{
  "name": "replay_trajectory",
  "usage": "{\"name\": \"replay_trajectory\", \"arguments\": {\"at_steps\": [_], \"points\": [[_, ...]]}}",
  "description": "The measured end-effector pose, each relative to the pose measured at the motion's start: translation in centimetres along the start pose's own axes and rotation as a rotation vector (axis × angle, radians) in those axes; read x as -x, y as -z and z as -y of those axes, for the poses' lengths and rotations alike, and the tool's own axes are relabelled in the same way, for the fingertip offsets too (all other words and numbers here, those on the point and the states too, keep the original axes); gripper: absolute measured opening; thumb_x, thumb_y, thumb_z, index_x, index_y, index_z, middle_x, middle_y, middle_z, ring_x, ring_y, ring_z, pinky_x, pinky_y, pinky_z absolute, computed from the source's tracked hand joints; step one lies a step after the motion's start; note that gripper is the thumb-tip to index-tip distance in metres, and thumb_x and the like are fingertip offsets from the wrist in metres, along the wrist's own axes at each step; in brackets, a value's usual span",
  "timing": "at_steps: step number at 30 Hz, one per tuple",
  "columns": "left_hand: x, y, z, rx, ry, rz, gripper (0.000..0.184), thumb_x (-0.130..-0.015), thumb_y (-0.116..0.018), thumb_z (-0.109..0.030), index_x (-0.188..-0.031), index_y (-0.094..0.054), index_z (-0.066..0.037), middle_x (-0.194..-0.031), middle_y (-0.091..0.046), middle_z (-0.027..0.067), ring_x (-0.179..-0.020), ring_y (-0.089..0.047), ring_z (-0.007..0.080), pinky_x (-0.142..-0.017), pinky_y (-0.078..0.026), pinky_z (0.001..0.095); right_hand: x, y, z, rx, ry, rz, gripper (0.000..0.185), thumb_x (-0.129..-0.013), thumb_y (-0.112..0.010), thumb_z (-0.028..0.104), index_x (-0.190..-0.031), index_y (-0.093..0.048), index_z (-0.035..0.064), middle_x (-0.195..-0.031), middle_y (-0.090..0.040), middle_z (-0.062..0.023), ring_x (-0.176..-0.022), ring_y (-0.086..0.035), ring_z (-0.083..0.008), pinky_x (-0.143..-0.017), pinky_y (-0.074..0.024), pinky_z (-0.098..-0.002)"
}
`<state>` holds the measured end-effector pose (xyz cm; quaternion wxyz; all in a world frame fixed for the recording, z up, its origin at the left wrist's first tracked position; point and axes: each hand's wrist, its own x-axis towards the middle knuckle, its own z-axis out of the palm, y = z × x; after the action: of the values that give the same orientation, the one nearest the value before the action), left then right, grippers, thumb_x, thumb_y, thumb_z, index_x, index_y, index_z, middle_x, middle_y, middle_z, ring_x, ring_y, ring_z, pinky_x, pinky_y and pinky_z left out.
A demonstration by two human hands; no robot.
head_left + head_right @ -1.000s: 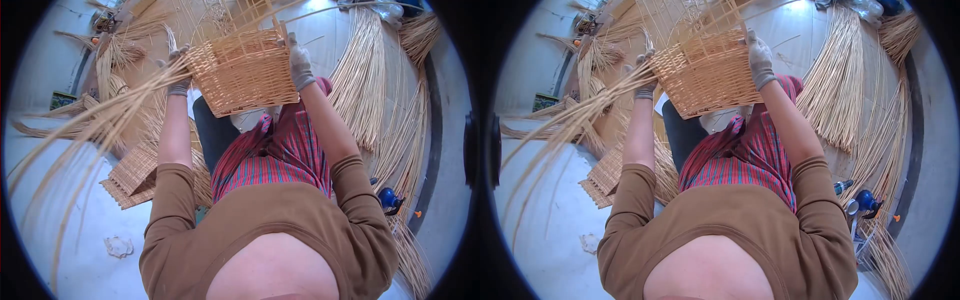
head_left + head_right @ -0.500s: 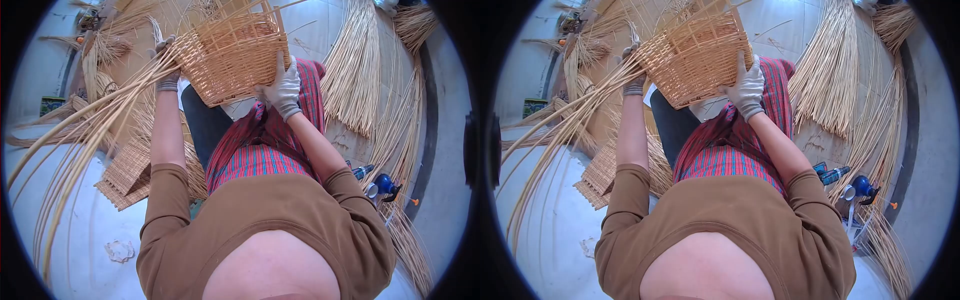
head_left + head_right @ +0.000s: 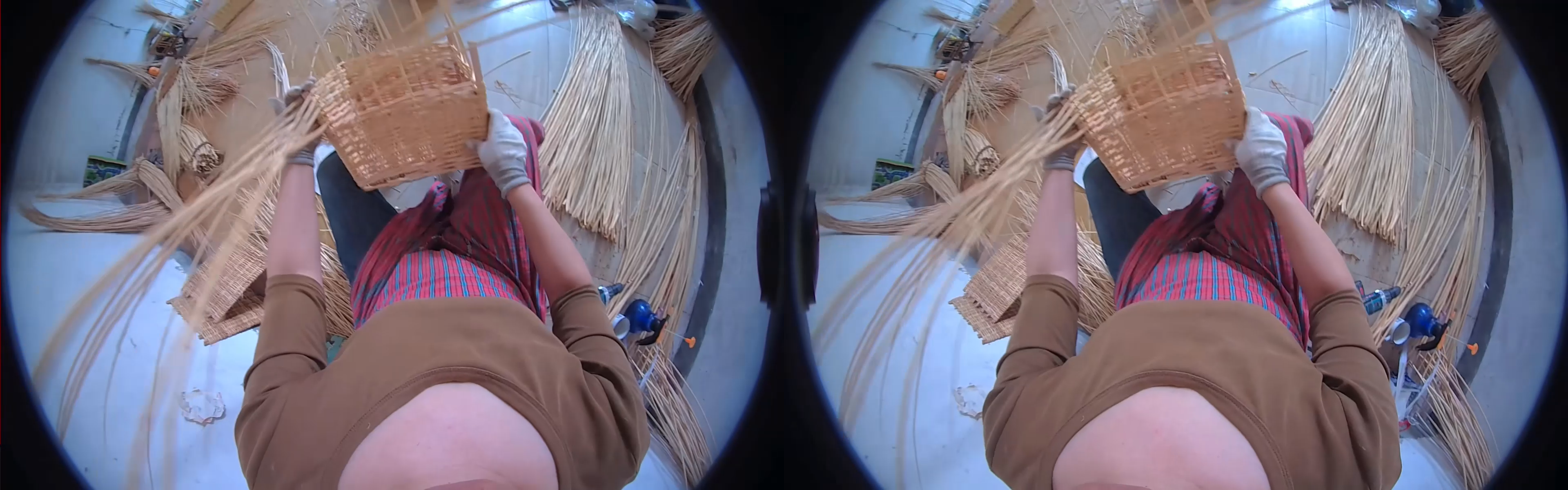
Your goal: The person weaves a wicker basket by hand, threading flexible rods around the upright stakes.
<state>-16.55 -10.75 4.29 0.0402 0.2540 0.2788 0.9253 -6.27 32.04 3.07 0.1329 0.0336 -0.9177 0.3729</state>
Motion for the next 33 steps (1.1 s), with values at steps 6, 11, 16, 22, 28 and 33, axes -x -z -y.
{"name": "replay_trajectory", "arguments": {"at_steps": [6, 11, 16, 22, 28, 33], "points": [[1.7, -5.3, 2.0, 0.039, -0.024, -0.114, 0.06, -0.105, -0.047, -0.055, -0.128, -0.068, -0.004, -0.137, -0.063, 0.02, -0.133, -0.055, 0.0335, -0.12, -0.041, 0.0513, 1.6, -0.6, -0.6, 0.114, -0.191, 0.177, 0.074, -0.072, -0.089, 0.022, -0.136, -0.055, 0.004, -0.12, -0.067, -0.0231, -0.112, -0.065, -0.0388, -0.097, -0.0513, -0.0461], [6.2, -7.5, 4.5, -0.751, -0.055, -0.415, 0.041, -0.108, -0.054, -0.023, -0.142, -0.055, 0.0, -0.14, -0.06, 0.0211, -0.12, -0.065, 0.0289, -0.107, -0.054, 0.0417, 0.9, -0.8, 1.5, -0.04, 0.069, -0.273, 0.077, -0.08, -0.083, 0.018, -0.147, -0.047, 0.0026, -0.12, -0.065, -0.0182, -0.112, -0.063, -0.0359, -0.101, -0.0489, -0.0449], [11.4, -9.9, 9.4, -1.172, -0.149, -0.865, 0.036, -0.104, -0.061, -0.016, -0.137, -0.059, -0.001, -0.123, -0.07, 0.0175, -0.104, -0.07, 0.0266, -0.096, -0.055, 0.0391, -5.8, -0.5, 6.0, -1.391, -0.339, 0.174, 0.04, -0.1, -0.071, 0.026, -0.13, -0.057, 0.0039, -0.089, -0.064, -0.0013, -0.07, -0.057, -0.0077, -0.061, -0.0467, -0.0228], [10.6, -11.2, 6.8, -2.01, 0.116, -0.684, 0.056, -0.088, -0.081, -0.032, -0.138, -0.061, -0.014, -0.105, -0.071, 0.0107, -0.093, -0.069, 0.0274, -0.086, -0.053, 0.0405, -8.7, -2.4, 7.1, -1.154, -0.174, 0.127, 0.025, -0.106, -0.062, 0.029, -0.113, -0.066, 0.0047, -0.089, -0.068, -0.0003, -0.073, -0.058, -0.0076, -0.063, -0.0477, -0.0232], [10.3, -8.3, 5.1, -2.027, 0.054, -0.459, 0.063, -0.078, -0.089, -0.027, -0.131, -0.064, -0.007, -0.093, -0.062, 0.0071, -0.082, -0.059, 0.0231, -0.078, -0.051, 0.0404, -8.8, -0.3, 15.5, -1.091, -0.016, 0.202, 0.021, -0.108, -0.058, 0.025, -0.108, -0.065, 0.0062, -0.092, -0.073, -0.0017, -0.076, -0.065, -0.0084, -0.065, -0.0525, -0.0258], [9.8, -8.5, 4.6, -1.884, 0.032, -0.476, 0.052, -0.066, -0.093, -0.016, -0.11, -0.068, -0.003, -0.081, -0.06, 0.0047, -0.074, -0.059, 0.0193, -0.068, -0.052, 0.0364, -7.7, -1.2, 13.9, -1.037, -0.047, 0.17, 0.022, -0.108, -0.055, 0.025, -0.109, -0.063, 0.005, -0.094, -0.074, -0.0038, -0.084, -0.069, -0.0093, -0.065, -0.056, -0.0276]]}}
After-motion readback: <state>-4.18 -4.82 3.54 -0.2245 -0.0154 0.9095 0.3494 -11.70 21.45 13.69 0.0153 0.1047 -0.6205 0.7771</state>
